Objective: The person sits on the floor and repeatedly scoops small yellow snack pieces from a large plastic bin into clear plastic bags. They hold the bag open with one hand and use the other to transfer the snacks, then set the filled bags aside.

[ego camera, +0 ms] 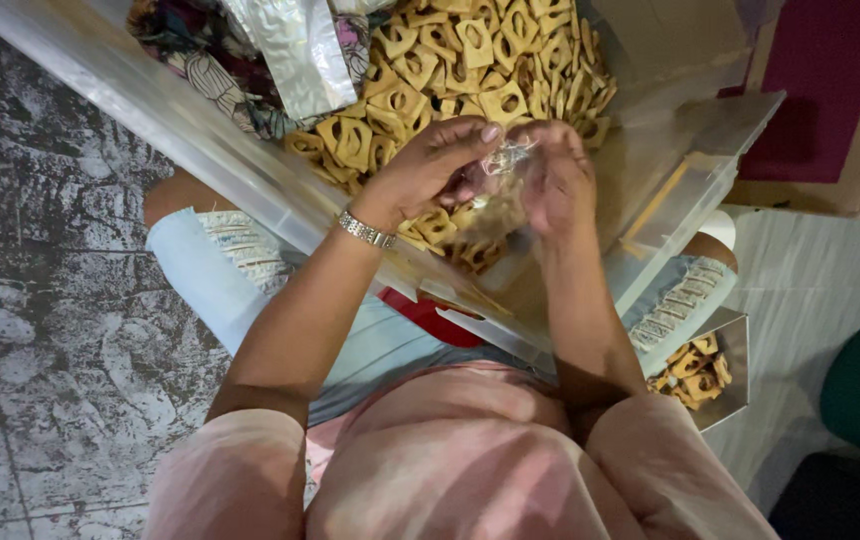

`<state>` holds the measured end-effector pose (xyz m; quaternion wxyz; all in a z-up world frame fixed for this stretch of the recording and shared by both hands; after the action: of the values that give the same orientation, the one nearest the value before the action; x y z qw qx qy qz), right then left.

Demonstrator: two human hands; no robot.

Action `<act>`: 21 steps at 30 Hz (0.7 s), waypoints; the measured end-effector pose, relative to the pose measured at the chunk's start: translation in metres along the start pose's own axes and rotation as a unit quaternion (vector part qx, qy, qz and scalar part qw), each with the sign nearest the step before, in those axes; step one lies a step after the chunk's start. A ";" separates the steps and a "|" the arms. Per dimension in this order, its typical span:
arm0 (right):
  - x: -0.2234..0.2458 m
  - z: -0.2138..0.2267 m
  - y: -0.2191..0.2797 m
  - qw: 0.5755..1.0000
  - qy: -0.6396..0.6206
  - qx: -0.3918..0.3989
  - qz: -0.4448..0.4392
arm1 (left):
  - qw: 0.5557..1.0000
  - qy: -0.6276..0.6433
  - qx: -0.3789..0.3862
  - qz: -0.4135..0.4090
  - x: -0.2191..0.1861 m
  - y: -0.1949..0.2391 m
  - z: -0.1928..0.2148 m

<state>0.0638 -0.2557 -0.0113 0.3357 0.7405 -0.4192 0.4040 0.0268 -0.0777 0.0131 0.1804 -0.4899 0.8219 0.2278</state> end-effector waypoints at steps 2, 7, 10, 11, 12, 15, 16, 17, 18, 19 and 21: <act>0.006 -0.007 0.007 0.994 -0.097 0.049 -0.026 | 1.000 -0.019 -0.003 -0.015 -0.004 -0.001 0.002; -0.003 -0.056 0.036 0.918 0.026 0.372 -0.138 | 0.962 -0.268 -0.054 0.030 0.005 -0.007 0.009; 0.009 -0.075 0.037 0.884 0.095 0.452 -0.068 | 0.960 -0.280 0.022 0.000 0.002 -0.003 -0.004; 0.015 -0.079 0.035 0.869 0.117 0.480 -0.035 | 0.984 -0.178 0.003 -0.015 -0.005 -0.003 -0.002; 0.023 -0.072 0.028 0.893 0.106 0.431 -0.079 | 0.997 -0.070 -0.018 -0.029 -0.012 0.000 0.002; 0.045 -0.046 0.010 0.932 0.183 0.296 -0.104 | 0.996 0.085 -0.028 -0.006 -0.019 0.004 0.008; 0.045 -0.049 0.006 0.922 0.221 0.304 -0.095 | 0.995 0.102 -0.016 0.007 -0.023 0.001 0.008; 0.049 -0.052 0.004 0.911 0.258 0.310 -0.086 | 0.997 0.069 -0.004 0.014 -0.023 -0.001 0.005; 0.053 -0.053 0.005 0.898 0.295 0.316 -0.079 | 0.999 0.038 0.008 0.022 -0.020 -0.003 0.003; 0.056 -0.053 0.005 0.882 0.343 0.314 -0.074 | 0.999 0.007 0.020 0.030 -0.015 -0.004 0.003; 0.052 -0.050 0.001 0.843 0.435 0.310 -0.061 | 0.998 0.017 -0.063 -0.013 -0.015 -0.006 0.025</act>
<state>0.0643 -0.2327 0.0570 0.2606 0.5783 -0.0371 0.7722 0.0405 -0.0560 -0.0011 0.1380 -0.5148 0.8026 0.2678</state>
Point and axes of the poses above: each hand's wrist, its own y-axis away from the middle knuckle, its own z-axis out of the back of the hand, x = y × z, the point moved 6 cm from there along -y, towards the middle knuckle, and after that the axes turned 12 degrees about y, right-handed, at the moved point
